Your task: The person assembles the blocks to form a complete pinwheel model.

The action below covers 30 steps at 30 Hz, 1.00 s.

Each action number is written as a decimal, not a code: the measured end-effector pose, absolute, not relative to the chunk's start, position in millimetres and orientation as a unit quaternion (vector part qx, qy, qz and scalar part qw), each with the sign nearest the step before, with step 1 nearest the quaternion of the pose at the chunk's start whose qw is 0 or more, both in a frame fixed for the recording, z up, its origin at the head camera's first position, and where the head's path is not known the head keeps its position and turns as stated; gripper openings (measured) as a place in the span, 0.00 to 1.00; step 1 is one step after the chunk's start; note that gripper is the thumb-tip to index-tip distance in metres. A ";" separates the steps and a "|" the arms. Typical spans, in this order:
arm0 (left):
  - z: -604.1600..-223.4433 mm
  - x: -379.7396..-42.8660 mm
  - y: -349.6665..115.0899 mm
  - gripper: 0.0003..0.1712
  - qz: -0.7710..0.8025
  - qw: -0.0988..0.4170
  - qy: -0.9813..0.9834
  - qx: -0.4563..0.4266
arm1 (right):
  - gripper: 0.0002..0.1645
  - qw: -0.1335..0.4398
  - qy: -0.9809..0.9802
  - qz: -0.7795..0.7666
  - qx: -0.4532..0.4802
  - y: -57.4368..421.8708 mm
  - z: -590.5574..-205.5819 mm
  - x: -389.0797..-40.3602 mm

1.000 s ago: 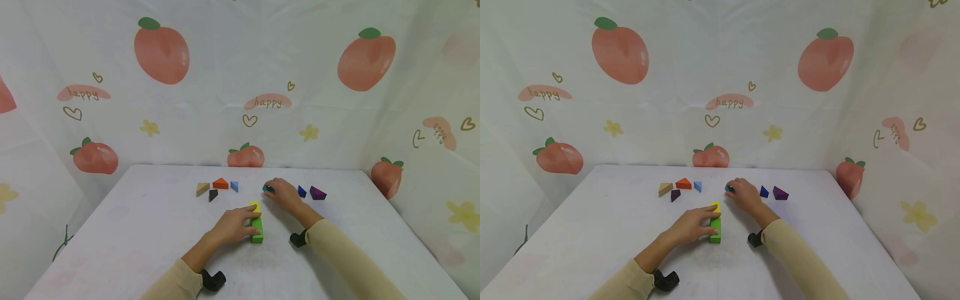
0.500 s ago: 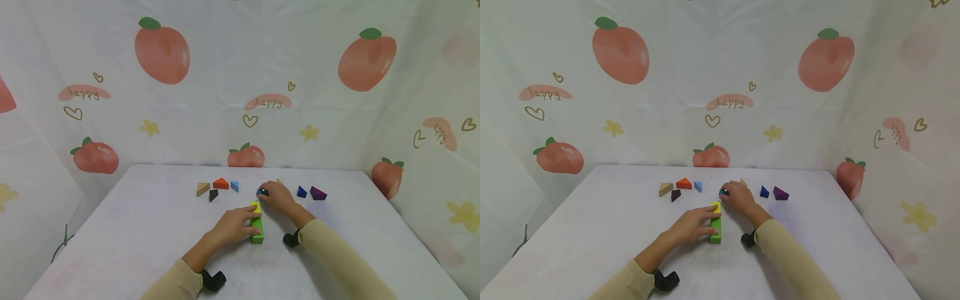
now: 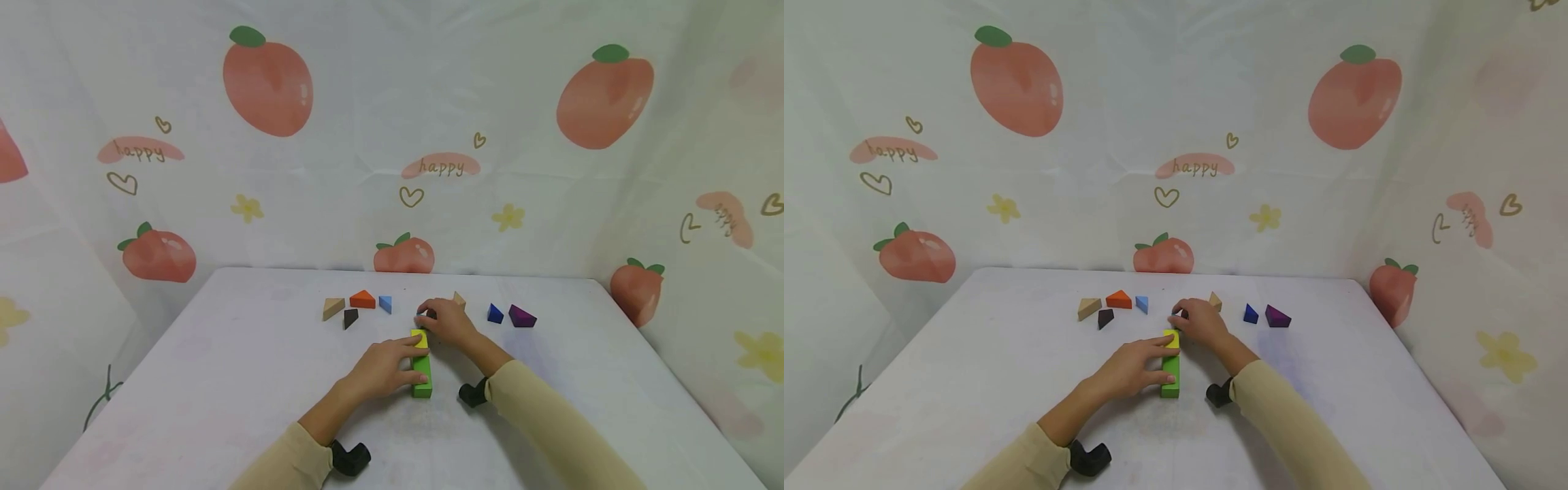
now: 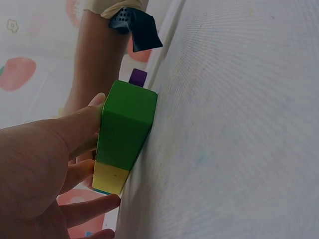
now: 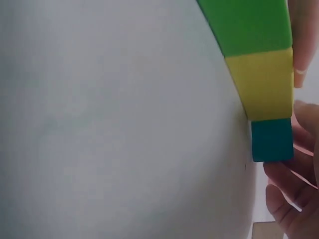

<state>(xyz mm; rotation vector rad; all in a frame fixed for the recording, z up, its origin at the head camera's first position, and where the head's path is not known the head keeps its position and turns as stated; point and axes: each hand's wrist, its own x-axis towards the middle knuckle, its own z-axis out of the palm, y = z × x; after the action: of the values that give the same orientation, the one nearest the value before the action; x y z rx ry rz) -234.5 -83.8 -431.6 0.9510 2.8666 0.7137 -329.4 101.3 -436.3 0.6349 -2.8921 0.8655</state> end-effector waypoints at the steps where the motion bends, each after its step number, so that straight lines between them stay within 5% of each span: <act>1: -431.3 -234.6 -83.5 0.29 0.229 0.020 0.924 0.305 | 0.09 0.026 -0.935 0.290 0.201 101.2 -436.3 -328.4; 30: -433.1 -236.8 -82.4 0.30 0.217 0.029 0.929 0.298 | 0.09 -0.029 -0.906 0.385 0.173 99.4 -440.0 -322.1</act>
<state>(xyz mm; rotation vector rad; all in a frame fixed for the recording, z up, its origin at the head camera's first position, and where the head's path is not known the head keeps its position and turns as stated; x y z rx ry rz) -236.8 -82.4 -433.1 0.9204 2.8652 0.6684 -322.1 99.4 -440.0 0.5536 -2.9007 1.2314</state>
